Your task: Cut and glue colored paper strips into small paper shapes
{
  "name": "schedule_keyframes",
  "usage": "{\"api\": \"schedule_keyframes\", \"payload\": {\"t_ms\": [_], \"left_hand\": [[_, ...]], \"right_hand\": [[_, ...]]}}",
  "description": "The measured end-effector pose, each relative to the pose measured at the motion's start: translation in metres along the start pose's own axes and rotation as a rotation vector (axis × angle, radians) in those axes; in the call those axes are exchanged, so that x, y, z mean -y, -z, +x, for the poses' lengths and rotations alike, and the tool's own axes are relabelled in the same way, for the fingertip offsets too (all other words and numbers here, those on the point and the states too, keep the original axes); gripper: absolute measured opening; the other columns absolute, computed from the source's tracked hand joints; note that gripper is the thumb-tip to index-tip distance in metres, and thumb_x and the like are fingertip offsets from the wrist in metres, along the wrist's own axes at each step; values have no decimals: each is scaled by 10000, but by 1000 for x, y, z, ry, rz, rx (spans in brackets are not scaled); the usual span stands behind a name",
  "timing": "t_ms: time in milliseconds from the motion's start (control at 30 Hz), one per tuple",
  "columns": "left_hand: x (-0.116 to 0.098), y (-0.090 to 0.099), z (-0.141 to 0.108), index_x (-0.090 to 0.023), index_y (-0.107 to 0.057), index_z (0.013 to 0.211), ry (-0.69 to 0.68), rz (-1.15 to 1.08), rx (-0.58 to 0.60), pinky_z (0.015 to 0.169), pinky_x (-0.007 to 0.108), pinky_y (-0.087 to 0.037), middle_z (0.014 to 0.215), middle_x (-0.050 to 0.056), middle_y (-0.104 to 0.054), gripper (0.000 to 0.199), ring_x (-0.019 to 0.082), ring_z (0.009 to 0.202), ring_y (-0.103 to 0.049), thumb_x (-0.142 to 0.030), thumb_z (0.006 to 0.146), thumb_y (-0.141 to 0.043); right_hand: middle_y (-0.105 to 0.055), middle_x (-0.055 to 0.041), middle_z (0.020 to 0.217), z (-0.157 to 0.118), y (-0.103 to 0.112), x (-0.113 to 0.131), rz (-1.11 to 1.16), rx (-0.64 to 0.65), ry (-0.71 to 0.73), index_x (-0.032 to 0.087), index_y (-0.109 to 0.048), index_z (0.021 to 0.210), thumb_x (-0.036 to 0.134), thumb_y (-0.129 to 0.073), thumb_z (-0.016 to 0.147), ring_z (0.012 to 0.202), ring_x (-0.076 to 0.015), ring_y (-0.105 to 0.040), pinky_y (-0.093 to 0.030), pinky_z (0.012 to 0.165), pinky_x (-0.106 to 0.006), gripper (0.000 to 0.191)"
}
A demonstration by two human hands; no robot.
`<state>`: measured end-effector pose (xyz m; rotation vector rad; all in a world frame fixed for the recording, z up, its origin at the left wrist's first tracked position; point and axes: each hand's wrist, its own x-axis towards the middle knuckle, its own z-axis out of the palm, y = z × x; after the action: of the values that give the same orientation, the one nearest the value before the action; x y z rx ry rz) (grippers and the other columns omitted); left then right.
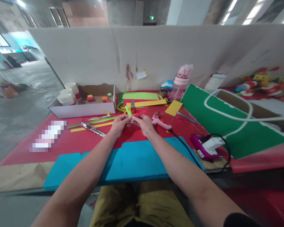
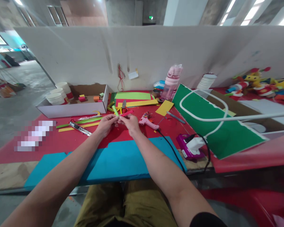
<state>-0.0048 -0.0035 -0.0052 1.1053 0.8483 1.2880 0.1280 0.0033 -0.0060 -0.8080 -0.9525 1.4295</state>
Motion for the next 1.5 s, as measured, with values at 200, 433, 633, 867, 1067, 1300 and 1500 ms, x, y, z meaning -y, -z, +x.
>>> {"api": "schedule_keyframes", "payload": {"t_ms": [200,433,633,867,1067,1300,1500], "left_hand": [[-1,-1,0,-120,-593,707,-23,31,-17,480,197,-395,554,-10,-572,286,72,476,-508,-330,641,-775],[1,-1,0,-125,-578,701,-39,61,-23,488,199,-396,539,-11,-568,270,78,474,-514,-324,662,-756],[2,-1,1,-135,-560,692,-55,70,-18,489,201,-394,532,-10,-574,257,86,477,-525,-304,658,-751],[2,-2,0,-136,-551,682,-42,95,-23,476,199,-380,522,-10,-564,236,83,461,-514,-285,674,-734],[5,0,2,-138,-547,684,-56,103,-10,480,200,-376,532,-6,-569,255,79,462,-511,-304,675,-740],[4,-1,2,-144,-538,672,-79,125,-20,493,209,-378,517,-16,-560,271,79,459,-507,-314,662,-749],[2,-3,1,-149,-532,668,-86,146,-52,490,208,-375,515,-17,-566,250,83,460,-510,-295,664,-736]], "right_hand": [[-666,-6,600,0,0,0,1,0,-9,130,-665,669,279,-788,626,557,-104,-632,-564,637,-240,197],[-632,-5,543,2,1,-1,-18,-34,-36,139,-622,610,361,-764,676,512,-108,-611,-561,604,-254,272],[-659,0,596,1,2,-1,-106,-21,12,140,-659,663,292,-773,631,542,-108,-617,-555,622,-250,192],[-686,-18,622,0,1,0,-246,-70,117,156,-670,672,317,-732,634,589,-156,-656,-561,620,-280,177],[-673,-12,590,-1,1,1,-252,-75,111,156,-656,630,298,-719,636,546,-144,-639,-557,581,-264,156],[-656,-1,569,0,0,0,-191,-93,65,155,-650,615,260,-721,632,526,-123,-616,-545,568,-249,128],[-619,25,531,1,0,0,-147,-92,27,160,-632,622,264,-730,628,497,-116,-593,-530,556,-246,142]]}}
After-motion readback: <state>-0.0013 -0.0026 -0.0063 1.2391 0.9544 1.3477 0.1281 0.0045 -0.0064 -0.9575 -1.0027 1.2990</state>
